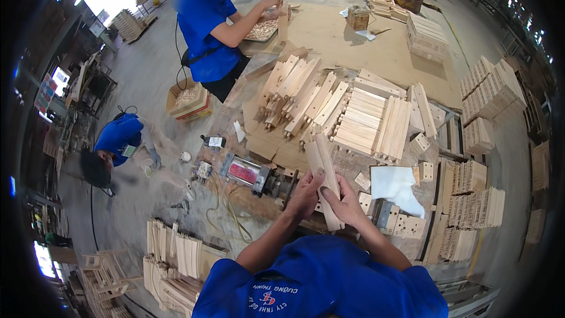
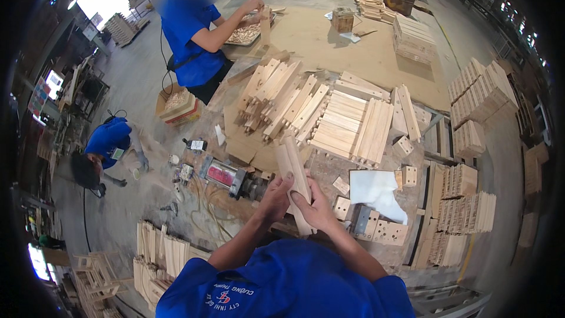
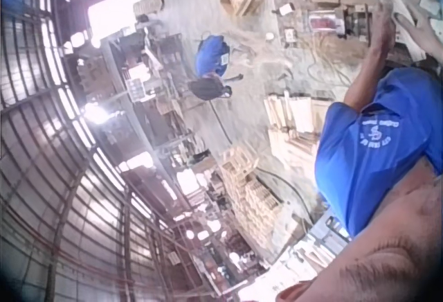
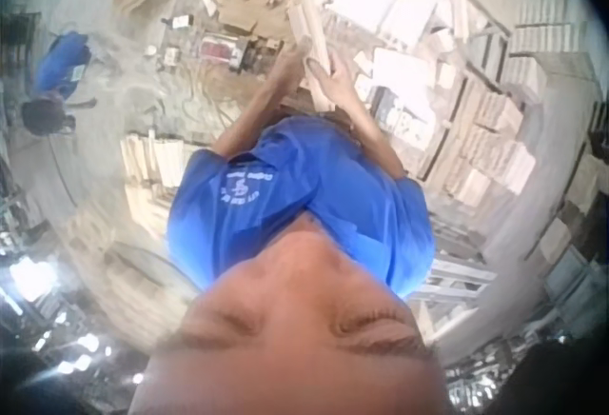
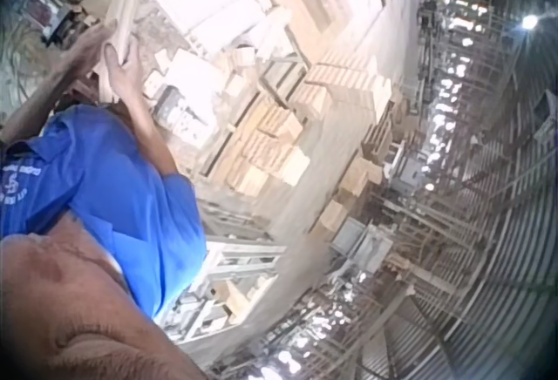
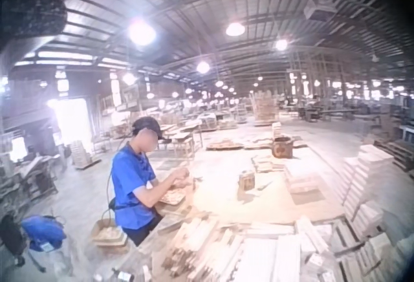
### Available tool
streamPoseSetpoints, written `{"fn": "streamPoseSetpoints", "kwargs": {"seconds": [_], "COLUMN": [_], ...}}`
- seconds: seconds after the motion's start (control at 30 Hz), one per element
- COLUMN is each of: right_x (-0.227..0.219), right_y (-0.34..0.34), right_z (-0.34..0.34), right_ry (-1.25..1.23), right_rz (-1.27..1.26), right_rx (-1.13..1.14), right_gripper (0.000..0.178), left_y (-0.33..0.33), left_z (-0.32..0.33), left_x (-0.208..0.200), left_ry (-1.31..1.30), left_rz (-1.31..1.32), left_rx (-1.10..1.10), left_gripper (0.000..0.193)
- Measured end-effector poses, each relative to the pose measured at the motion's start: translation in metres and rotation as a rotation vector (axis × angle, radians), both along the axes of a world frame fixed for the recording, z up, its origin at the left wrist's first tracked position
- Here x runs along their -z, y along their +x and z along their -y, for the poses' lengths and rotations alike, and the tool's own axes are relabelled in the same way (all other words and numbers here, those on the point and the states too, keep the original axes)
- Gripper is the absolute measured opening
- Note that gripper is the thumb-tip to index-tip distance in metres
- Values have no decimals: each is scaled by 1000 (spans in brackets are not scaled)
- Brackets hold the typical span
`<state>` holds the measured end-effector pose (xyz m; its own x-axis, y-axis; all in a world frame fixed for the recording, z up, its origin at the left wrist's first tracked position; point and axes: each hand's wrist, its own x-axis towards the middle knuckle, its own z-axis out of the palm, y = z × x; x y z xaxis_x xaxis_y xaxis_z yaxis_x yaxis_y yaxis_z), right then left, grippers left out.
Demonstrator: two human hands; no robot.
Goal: The person assembles small wooden pieces by hand, inserting dowels into pre-drilled holes and stacking the finished units. The person repeatedly picks up pieces, aligns them, and places them into a growing stack on the workbench.
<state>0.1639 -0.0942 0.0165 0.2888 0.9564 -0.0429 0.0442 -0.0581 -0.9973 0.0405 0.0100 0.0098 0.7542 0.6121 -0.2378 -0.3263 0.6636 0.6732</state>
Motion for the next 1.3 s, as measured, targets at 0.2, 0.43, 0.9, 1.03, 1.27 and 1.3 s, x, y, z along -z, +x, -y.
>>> {"fn": "streamPoseSetpoints", "kwargs": {"seconds": [0.2, 0.43, 0.9, 1.03, 1.27, 1.3], "right_x": [-4, -2, -19, -22, -11, -15], "right_y": [15, 26, 11, 1, 26, 28], "right_z": [6, 12, 18, 8, 4, 5], "right_ry": [-51, -93, -129, -221, -327, -340], "right_rz": [257, 337, 855, 973, 1103, 1128], "right_rx": [-65, -186, -182, -133, -347, -382], "right_gripper": [55, 63, 80, 72, 70, 69], "left_y": [9, 8, 27, 38, -12, -28], "left_z": [11, 18, 46, 55, 67, 71], "left_x": [8, 19, 45, 57, 58, 53], "left_ry": [101, 95, -40, -62, -150, -146], "left_rz": [-25, -38, -232, -248, -406, -463], "left_rx": [-99, -141, -479, -527, -127, -50], "left_gripper": [36, 34, 30, 30, 45, 47]}}
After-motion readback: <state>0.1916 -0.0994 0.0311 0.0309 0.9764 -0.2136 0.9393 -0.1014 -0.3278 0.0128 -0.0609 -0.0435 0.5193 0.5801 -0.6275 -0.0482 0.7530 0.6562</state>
